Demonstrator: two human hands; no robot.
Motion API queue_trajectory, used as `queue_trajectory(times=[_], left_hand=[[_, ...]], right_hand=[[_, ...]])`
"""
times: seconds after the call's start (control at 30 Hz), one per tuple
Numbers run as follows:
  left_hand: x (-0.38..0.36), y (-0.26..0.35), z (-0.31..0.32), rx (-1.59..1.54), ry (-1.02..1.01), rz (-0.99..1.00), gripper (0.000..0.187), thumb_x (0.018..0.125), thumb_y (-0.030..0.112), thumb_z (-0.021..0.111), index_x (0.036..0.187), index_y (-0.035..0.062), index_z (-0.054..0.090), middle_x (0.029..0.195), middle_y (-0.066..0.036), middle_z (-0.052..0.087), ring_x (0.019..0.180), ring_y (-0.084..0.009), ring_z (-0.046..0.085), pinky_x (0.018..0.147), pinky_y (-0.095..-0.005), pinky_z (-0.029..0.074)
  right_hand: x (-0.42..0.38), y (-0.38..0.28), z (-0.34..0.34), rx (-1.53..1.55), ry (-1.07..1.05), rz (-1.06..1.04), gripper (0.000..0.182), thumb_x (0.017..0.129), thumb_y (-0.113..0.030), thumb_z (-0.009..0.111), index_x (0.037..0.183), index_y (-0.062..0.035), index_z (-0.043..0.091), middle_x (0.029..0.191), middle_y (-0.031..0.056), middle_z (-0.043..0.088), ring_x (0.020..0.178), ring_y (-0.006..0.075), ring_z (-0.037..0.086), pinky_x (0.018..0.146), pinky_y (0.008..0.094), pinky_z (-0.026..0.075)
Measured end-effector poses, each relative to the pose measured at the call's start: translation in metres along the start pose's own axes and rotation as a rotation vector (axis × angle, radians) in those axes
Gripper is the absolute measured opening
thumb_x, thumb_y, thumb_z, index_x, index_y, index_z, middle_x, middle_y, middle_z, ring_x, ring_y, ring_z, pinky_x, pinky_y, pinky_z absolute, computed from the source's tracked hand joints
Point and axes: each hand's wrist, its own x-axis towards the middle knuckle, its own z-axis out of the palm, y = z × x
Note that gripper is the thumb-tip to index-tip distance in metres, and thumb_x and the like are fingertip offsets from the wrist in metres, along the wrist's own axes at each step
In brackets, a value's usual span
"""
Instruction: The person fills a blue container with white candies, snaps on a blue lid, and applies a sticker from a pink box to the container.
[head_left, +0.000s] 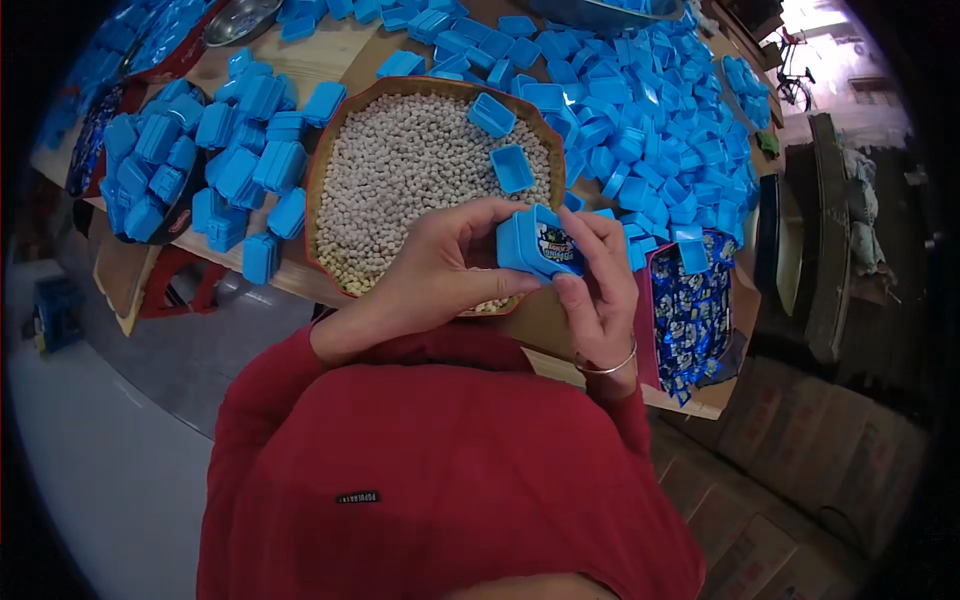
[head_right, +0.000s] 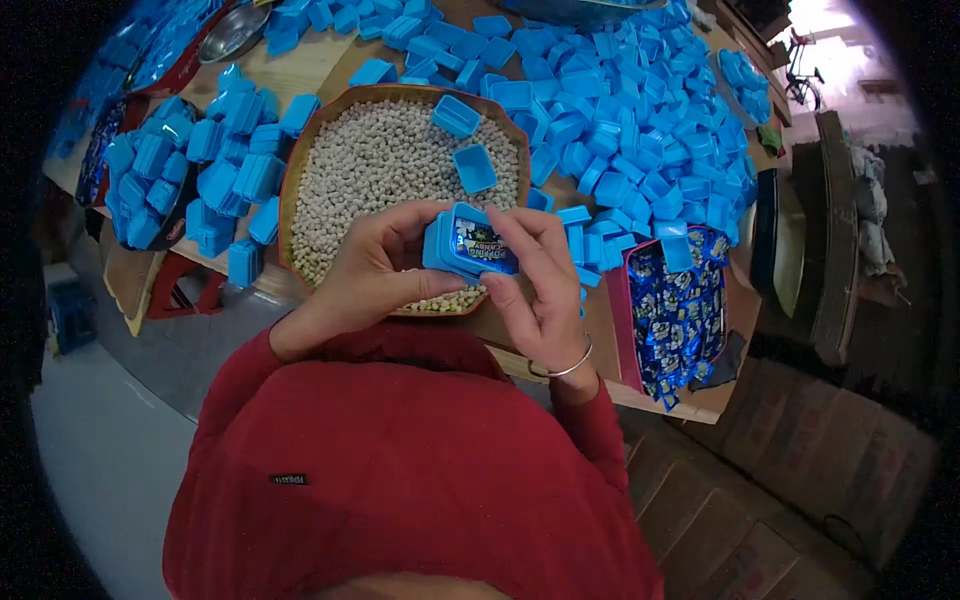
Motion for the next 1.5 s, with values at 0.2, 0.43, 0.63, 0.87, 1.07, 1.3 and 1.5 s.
queue_trajectory(times=[0.2, 0.43, 0.63, 0.87, 1.07, 1.3, 1.5], left_hand=[[-0.004, 0.001, -0.001, 0.276, 0.041, 0.035, 0.054, 0.079, -0.003, 0.071, 0.128, -0.0026, 0.05, 0.114, -0.009, 0.062, 0.104, -0.0127, 0.06, 0.092, -0.0292, 0.048], [-0.007, -0.002, -0.004, -0.055, 0.019, 0.055, 0.055, 0.079, -0.003, 0.072, 0.129, -0.002, 0.05, 0.113, -0.008, 0.062, 0.104, -0.0132, 0.06, 0.091, -0.0292, 0.05], [-0.003, -0.001, -0.006, -0.062, 0.004, 0.067, 0.054, 0.079, -0.003, 0.071, 0.128, -0.0021, 0.05, 0.115, -0.007, 0.061, 0.105, -0.0139, 0.059, 0.09, -0.0293, 0.05], [-0.002, 0.005, -0.009, 0.001, -0.023, 0.069, 0.055, 0.078, -0.002, 0.073, 0.128, -0.0016, 0.05, 0.113, -0.007, 0.062, 0.103, -0.0129, 0.06, 0.09, -0.0293, 0.05], [-0.002, 0.017, -0.013, 0.234, -0.078, 0.237, 0.056, 0.077, 0.001, 0.075, 0.128, -0.0013, 0.051, 0.108, -0.008, 0.064, 0.098, -0.013, 0.062, 0.086, -0.0288, 0.052], [-0.009, 0.027, -0.009, 0.171, -0.087, 0.223, 0.057, 0.077, 0.01, 0.077, 0.127, 0.0013, 0.052, 0.104, -0.007, 0.061, 0.098, -0.0128, 0.059, 0.088, -0.029, 0.049], [-0.012, 0.009, -0.003, 0.265, 0.11, 0.166, 0.043, 0.082, 0.0, 0.068, 0.122, 0.0029, 0.05, 0.118, -0.009, 0.056, 0.111, -0.0142, 0.055, 0.091, -0.0288, 0.047]], right_hand=[[-0.008, -0.005, 0.002, -0.487, 0.208, -0.186, 0.04, 0.091, -0.011, 0.055, 0.126, 0.0071, 0.053, 0.122, 0.0203, 0.049, 0.107, 0.0327, 0.051, 0.089, 0.037, 0.044], [0.004, -0.01, 0.006, -0.152, 0.001, -0.099, 0.038, 0.095, -0.015, 0.053, 0.127, 0.0049, 0.053, 0.12, 0.0198, 0.05, 0.105, 0.03, 0.054, 0.09, 0.0363, 0.044], [0.005, -0.011, 0.009, -0.156, -0.008, -0.054, 0.039, 0.096, -0.015, 0.052, 0.129, 0.0036, 0.052, 0.119, 0.019, 0.05, 0.106, 0.0289, 0.053, 0.09, 0.0351, 0.044], [0.008, -0.013, 0.009, -0.255, -0.034, -0.123, 0.039, 0.094, -0.012, 0.054, 0.13, 0.0045, 0.052, 0.119, 0.02, 0.05, 0.105, 0.0305, 0.054, 0.089, 0.0359, 0.045], [0.012, -0.013, -0.003, -0.336, -0.104, -0.246, 0.044, 0.087, -0.008, 0.059, 0.129, 0.0039, 0.052, 0.121, 0.0209, 0.051, 0.105, 0.0344, 0.054, 0.087, 0.0384, 0.047], [0.007, -0.01, 0.002, -0.529, -0.038, -0.394, 0.054, 0.074, 0.0, 0.067, 0.127, -0.0003, 0.056, 0.121, 0.0164, 0.052, 0.105, 0.0335, 0.055, 0.086, 0.0392, 0.048], [0.012, -0.004, 0.019, -0.421, 0.016, -0.374, 0.058, 0.069, -0.004, 0.075, 0.125, -0.0029, 0.057, 0.119, 0.0145, 0.054, 0.105, 0.0319, 0.055, 0.086, 0.0382, 0.048]])
